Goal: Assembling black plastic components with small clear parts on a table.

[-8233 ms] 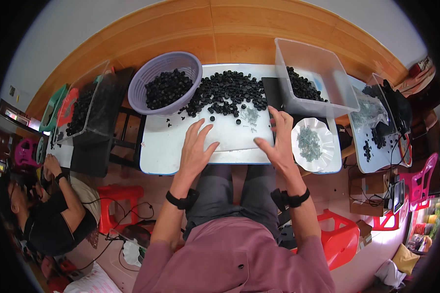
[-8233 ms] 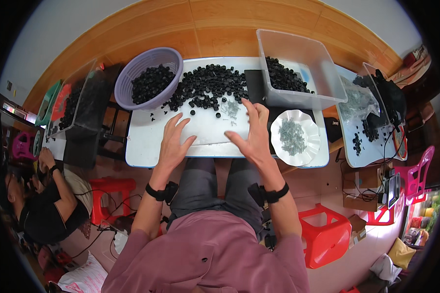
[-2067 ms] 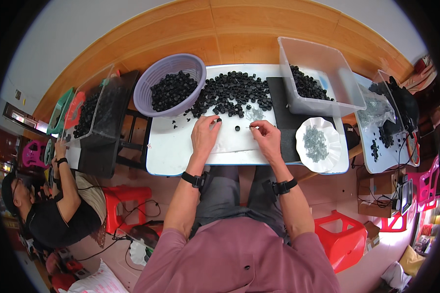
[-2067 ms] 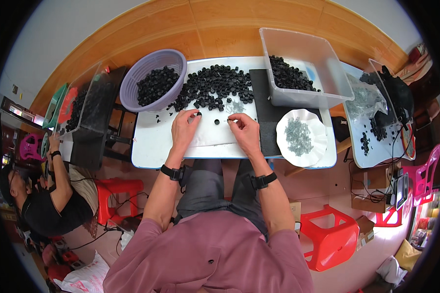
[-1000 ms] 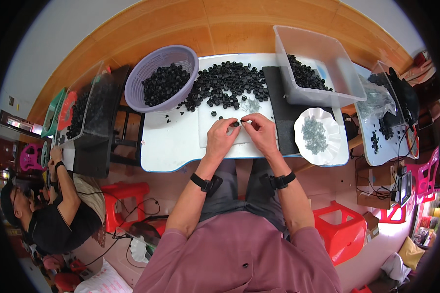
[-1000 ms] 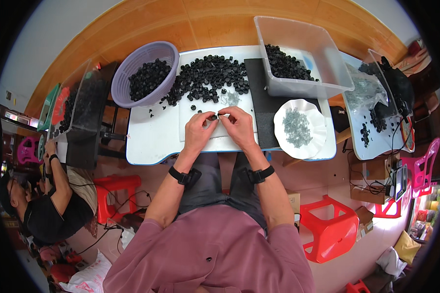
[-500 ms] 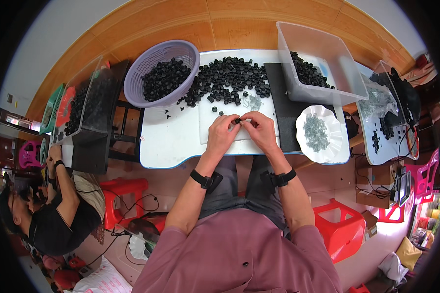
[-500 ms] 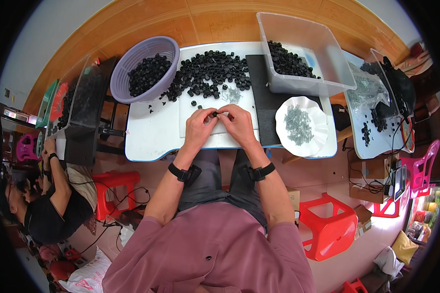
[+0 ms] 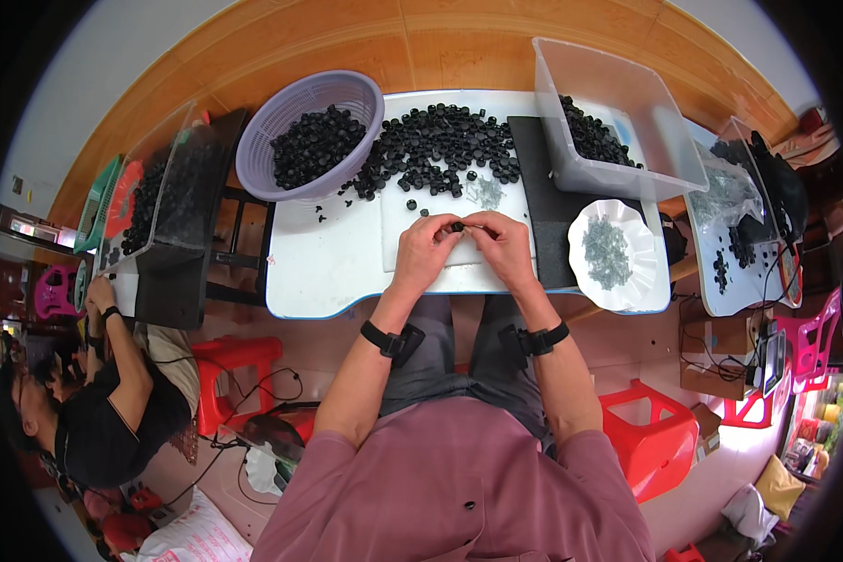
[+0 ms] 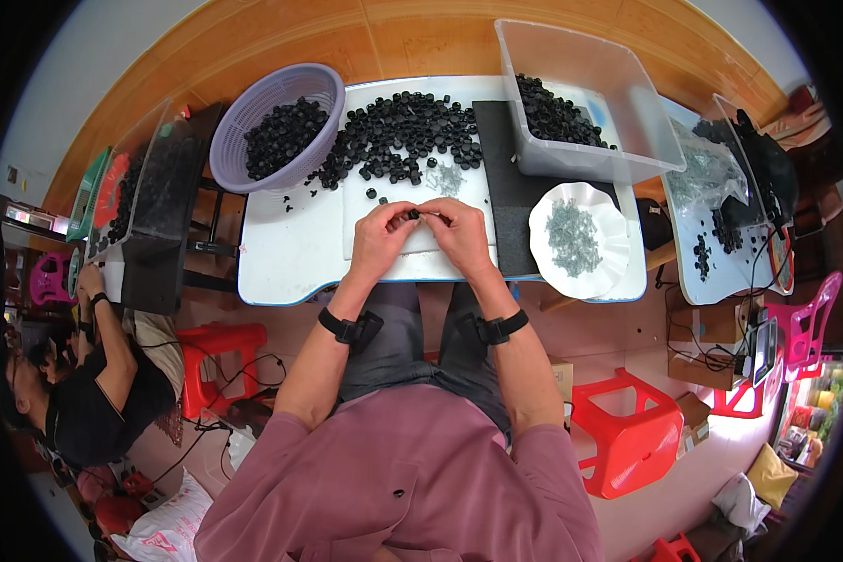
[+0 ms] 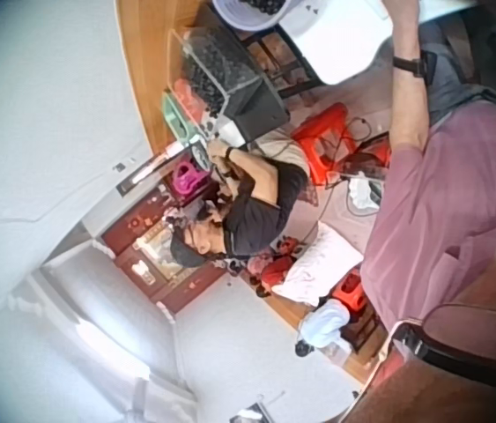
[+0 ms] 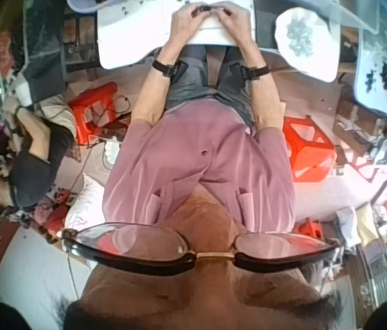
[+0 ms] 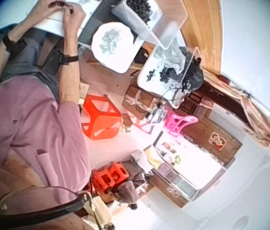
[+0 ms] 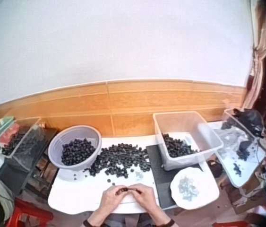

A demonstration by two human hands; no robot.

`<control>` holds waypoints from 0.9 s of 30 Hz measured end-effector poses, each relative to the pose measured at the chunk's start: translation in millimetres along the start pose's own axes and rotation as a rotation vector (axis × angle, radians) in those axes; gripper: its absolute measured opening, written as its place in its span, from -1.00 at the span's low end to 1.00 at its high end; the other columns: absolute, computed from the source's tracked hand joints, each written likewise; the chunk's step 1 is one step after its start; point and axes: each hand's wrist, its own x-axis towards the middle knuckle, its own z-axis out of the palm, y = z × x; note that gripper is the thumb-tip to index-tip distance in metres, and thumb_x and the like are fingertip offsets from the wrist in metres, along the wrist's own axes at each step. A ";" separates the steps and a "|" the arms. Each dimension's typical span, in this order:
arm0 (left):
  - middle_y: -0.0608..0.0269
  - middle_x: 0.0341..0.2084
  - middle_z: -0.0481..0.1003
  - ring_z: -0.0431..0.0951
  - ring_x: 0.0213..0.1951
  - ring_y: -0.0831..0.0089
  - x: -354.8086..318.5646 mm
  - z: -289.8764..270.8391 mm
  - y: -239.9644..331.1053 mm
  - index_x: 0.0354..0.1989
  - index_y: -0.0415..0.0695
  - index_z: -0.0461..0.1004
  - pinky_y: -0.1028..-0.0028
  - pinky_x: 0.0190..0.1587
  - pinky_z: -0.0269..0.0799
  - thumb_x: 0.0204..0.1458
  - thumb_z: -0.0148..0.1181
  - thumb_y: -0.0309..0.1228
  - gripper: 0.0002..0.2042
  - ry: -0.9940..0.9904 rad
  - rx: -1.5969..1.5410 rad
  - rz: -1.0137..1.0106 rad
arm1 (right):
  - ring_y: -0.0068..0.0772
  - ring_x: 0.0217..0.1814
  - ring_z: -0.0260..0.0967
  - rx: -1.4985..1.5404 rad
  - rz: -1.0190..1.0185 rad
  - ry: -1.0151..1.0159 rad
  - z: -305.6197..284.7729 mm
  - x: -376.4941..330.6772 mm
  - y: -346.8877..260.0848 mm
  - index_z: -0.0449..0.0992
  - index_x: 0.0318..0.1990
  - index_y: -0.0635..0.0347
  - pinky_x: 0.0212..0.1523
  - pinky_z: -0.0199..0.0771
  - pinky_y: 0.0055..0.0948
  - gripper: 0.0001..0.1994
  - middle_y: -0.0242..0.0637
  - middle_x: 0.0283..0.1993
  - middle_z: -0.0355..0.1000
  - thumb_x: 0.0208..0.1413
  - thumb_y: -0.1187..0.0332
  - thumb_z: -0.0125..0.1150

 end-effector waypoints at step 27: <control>0.19 -0.38 0.61 0.56 -0.41 0.41 -0.6 0.7 1.1 -0.10 -0.20 0.62 0.44 -0.29 0.50 -0.01 0.44 -0.51 -0.73 -0.023 0.001 -0.012 | -0.42 -0.29 0.54 0.015 -0.114 -0.011 -0.5 2.2 -5.4 0.72 -0.16 0.23 -0.26 0.49 -0.48 -0.84 -0.25 -0.25 0.63 0.10 0.54 0.34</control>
